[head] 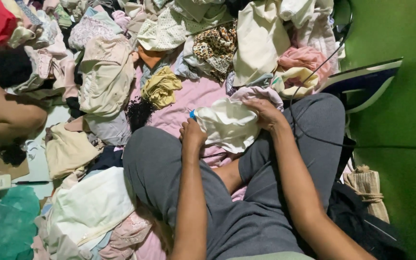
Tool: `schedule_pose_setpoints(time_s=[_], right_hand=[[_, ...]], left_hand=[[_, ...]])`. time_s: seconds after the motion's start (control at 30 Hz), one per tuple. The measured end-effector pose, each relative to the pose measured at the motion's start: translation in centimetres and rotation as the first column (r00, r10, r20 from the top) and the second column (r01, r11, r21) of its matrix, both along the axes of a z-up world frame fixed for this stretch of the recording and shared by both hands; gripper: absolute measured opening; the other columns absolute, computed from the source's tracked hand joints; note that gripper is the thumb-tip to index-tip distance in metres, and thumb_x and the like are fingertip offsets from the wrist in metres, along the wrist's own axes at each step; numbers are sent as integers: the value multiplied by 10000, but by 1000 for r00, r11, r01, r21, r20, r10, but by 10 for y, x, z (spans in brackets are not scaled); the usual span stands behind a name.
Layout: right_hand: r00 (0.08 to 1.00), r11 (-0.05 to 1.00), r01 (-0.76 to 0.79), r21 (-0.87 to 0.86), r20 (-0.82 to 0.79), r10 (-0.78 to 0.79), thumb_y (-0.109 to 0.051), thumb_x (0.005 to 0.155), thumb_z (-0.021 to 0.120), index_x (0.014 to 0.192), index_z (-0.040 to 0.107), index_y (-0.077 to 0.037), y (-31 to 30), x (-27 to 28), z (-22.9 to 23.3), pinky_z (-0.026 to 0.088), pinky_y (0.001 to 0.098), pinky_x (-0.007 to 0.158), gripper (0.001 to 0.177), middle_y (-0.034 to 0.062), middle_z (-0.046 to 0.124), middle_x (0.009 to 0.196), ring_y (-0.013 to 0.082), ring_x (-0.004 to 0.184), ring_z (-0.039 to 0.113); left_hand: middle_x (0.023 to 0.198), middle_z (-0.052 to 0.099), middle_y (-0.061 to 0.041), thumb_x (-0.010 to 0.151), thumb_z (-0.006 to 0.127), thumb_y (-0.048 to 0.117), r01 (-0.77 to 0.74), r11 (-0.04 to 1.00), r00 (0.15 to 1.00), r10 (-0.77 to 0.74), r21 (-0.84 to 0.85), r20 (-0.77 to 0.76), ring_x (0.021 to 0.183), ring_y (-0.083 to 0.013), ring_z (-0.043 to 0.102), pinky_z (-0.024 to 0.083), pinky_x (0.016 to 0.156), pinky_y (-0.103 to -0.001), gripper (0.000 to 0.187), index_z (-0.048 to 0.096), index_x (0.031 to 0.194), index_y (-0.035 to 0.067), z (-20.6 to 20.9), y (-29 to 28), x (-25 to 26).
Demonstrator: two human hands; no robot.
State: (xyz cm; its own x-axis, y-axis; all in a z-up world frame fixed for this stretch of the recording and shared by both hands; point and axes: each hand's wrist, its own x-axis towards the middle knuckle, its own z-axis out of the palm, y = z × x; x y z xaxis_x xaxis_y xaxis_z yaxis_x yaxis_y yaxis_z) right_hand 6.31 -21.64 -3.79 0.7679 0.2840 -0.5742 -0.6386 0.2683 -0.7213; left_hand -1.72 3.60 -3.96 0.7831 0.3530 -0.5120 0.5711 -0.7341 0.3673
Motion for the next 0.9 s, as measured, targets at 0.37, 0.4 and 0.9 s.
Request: schedule_pose_setpoints(time_s=[0.37, 0.4, 0.9], right_hand=[[976, 986, 25, -162, 217, 11, -93, 768, 715, 1052, 743, -58, -10, 1, -14, 598, 275, 603, 287, 51, 724, 762, 119, 649, 707], [976, 987, 24, -161, 218, 11, -93, 768, 715, 1052, 743, -58, -8, 1, -12, 598, 275, 603, 287, 51, 724, 762, 119, 649, 707], [871, 960, 137, -242, 492, 0, -150, 906, 709, 1033, 776, -118, 18, -20, 22, 515, 217, 802, 147, 2, 719, 828, 48, 789, 579]], left_hand=[[659, 600, -43, 581, 573, 56, -197, 508, 671, 694, -839, 262, 563, -151, 562, 417, 450, -274, 280, 661, 844, 93, 87, 9, -21], [659, 600, -43, 581, 573, 56, -197, 508, 670, 694, -838, 263, 563, -151, 562, 417, 450, -274, 280, 661, 844, 93, 96, 1, -24], [694, 697, -166, 699, 707, 150, 126, 578, 926, 222, -806, 304, 623, -232, 694, 561, 636, -372, 259, 721, 899, -14, 95, -40, -29]])
